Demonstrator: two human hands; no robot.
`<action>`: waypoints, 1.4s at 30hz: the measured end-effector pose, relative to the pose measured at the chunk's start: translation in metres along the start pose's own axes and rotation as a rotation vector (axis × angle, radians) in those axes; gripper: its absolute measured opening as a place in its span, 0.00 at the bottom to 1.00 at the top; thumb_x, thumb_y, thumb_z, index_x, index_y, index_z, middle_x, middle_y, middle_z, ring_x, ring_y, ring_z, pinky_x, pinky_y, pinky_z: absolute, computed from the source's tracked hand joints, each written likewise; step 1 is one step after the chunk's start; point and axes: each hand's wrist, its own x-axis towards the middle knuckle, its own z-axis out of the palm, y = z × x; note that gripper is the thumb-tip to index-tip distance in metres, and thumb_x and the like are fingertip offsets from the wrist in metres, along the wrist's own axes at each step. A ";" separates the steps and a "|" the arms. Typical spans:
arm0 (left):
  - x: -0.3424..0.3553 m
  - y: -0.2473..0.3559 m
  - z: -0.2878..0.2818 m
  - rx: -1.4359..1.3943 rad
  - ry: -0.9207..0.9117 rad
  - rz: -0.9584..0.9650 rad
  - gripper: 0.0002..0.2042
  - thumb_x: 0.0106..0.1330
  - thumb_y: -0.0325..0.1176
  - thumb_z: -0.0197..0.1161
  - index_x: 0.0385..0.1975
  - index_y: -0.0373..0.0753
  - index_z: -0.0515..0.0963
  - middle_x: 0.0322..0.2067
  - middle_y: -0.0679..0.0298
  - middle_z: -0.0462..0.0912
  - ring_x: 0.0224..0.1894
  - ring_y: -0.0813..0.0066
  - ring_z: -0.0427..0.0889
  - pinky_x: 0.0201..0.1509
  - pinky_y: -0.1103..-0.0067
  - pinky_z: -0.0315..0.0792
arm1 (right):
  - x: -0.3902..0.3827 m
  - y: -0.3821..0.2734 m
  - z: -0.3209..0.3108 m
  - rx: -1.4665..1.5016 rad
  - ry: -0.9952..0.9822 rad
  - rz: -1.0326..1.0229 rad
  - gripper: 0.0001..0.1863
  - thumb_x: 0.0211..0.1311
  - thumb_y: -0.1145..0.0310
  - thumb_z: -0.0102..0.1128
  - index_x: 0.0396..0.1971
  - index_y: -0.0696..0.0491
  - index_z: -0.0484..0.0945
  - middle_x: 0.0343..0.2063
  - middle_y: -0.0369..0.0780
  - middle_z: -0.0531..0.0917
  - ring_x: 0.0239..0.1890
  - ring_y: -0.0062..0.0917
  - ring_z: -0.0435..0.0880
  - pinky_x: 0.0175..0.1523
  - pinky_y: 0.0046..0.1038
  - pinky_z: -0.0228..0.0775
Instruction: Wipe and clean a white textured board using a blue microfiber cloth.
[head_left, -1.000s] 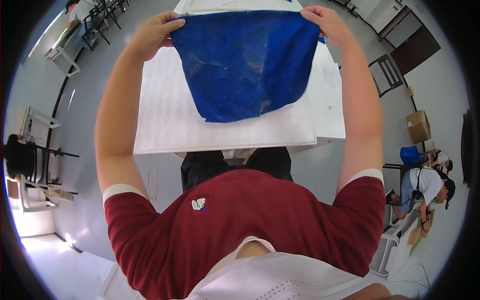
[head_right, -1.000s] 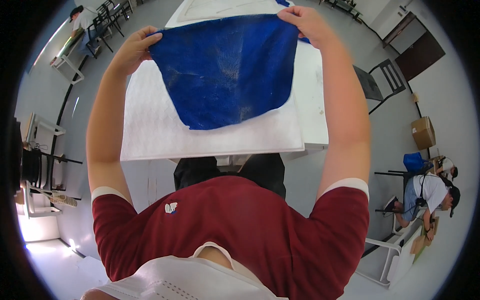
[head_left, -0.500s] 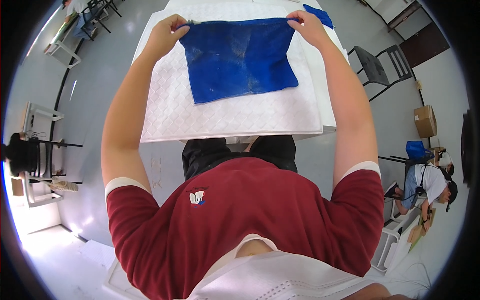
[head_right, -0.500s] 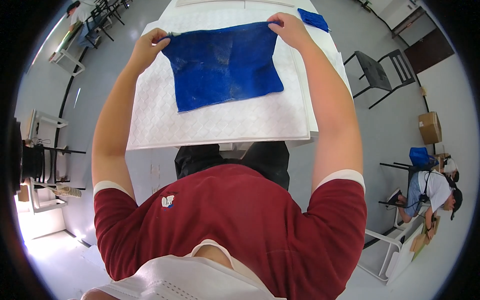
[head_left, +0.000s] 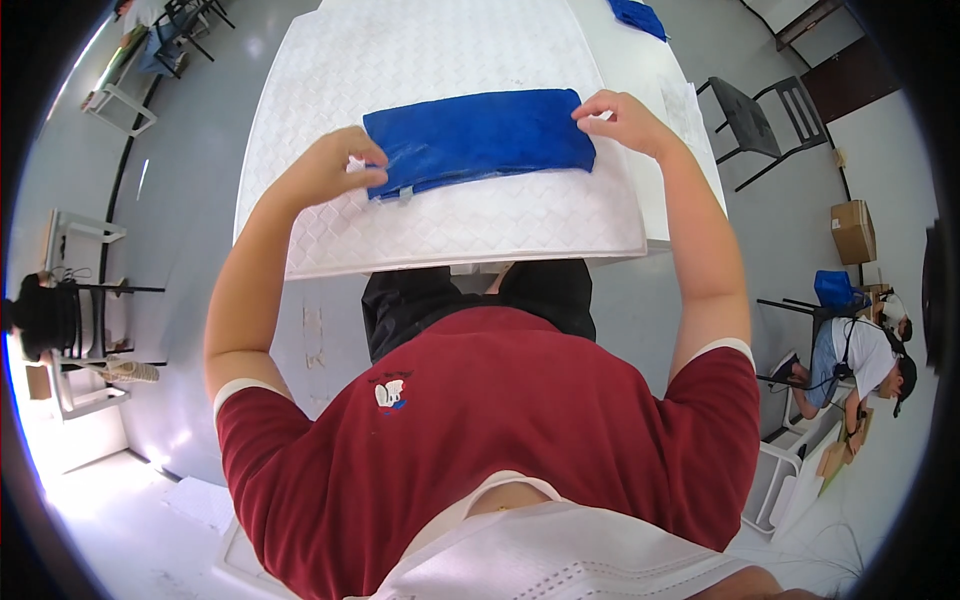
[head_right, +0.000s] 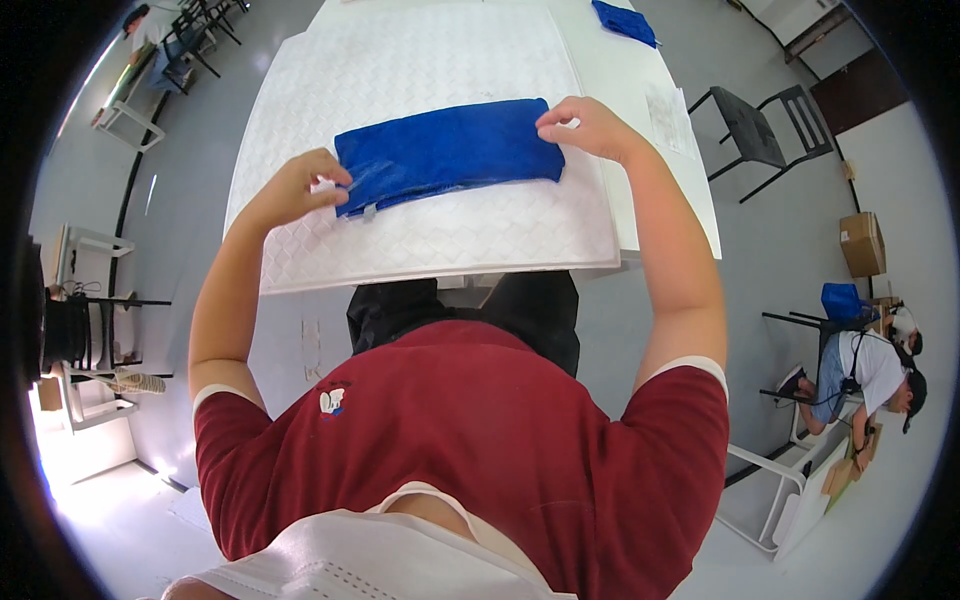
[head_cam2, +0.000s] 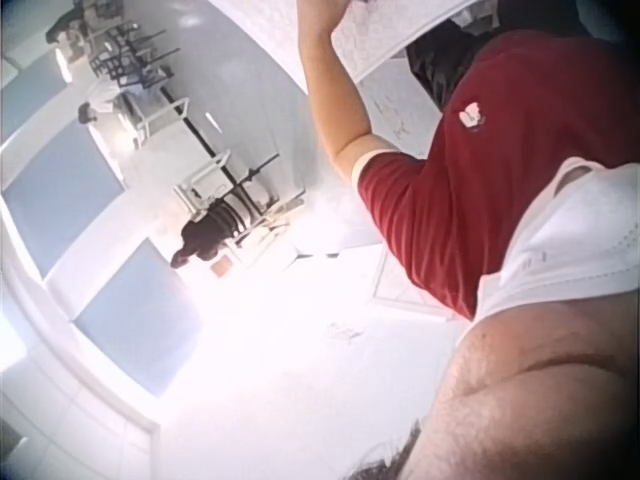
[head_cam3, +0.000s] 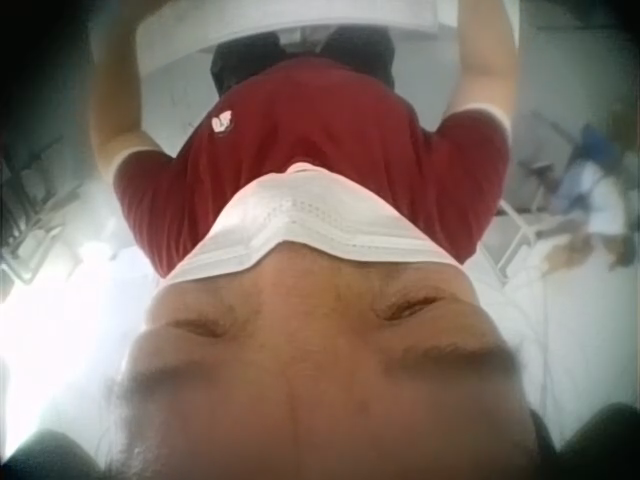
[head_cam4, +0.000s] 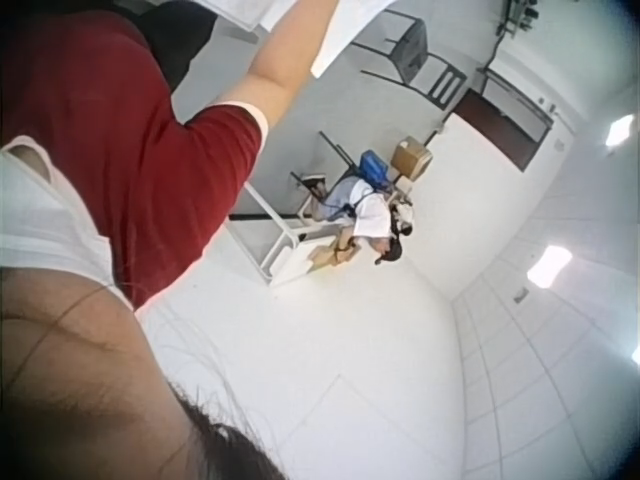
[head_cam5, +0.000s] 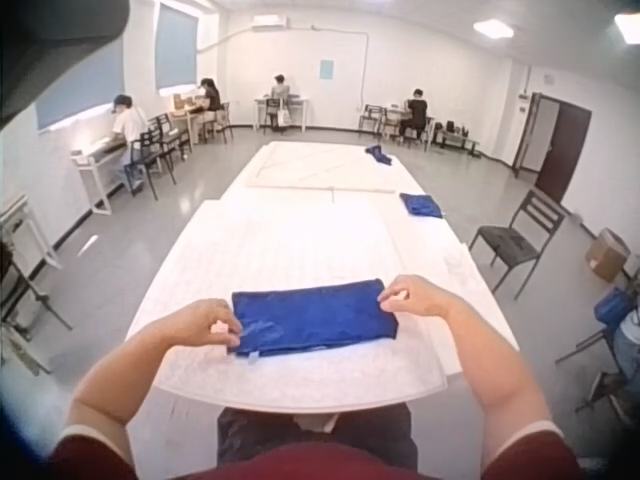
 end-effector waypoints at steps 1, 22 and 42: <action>0.004 -0.005 0.001 -0.051 0.070 -0.028 0.10 0.55 0.33 0.65 0.35 0.38 0.80 0.33 0.60 0.78 0.38 0.66 0.75 0.43 0.75 0.70 | 0.003 0.002 0.002 0.000 -0.002 -0.001 0.14 0.54 0.62 0.61 0.37 0.53 0.81 0.36 0.35 0.78 0.40 0.20 0.75 0.46 0.24 0.66; 0.033 -0.026 0.012 -0.465 0.256 -0.483 0.18 0.53 0.39 0.67 0.38 0.32 0.76 0.26 0.59 0.78 0.31 0.74 0.76 0.34 0.80 0.68 | -0.067 0.052 0.019 0.061 0.645 0.214 0.25 0.56 0.58 0.61 0.53 0.51 0.71 0.51 0.45 0.71 0.48 0.30 0.74 0.52 0.31 0.68; 0.037 -0.019 0.020 -0.598 0.234 -0.489 0.20 0.62 0.36 0.60 0.49 0.34 0.65 0.31 0.61 0.77 0.32 0.78 0.75 0.33 0.81 0.68 | -0.140 0.122 0.048 0.004 1.342 0.365 0.13 0.59 0.66 0.55 0.41 0.54 0.78 0.40 0.39 0.78 0.43 0.26 0.76 0.45 0.26 0.67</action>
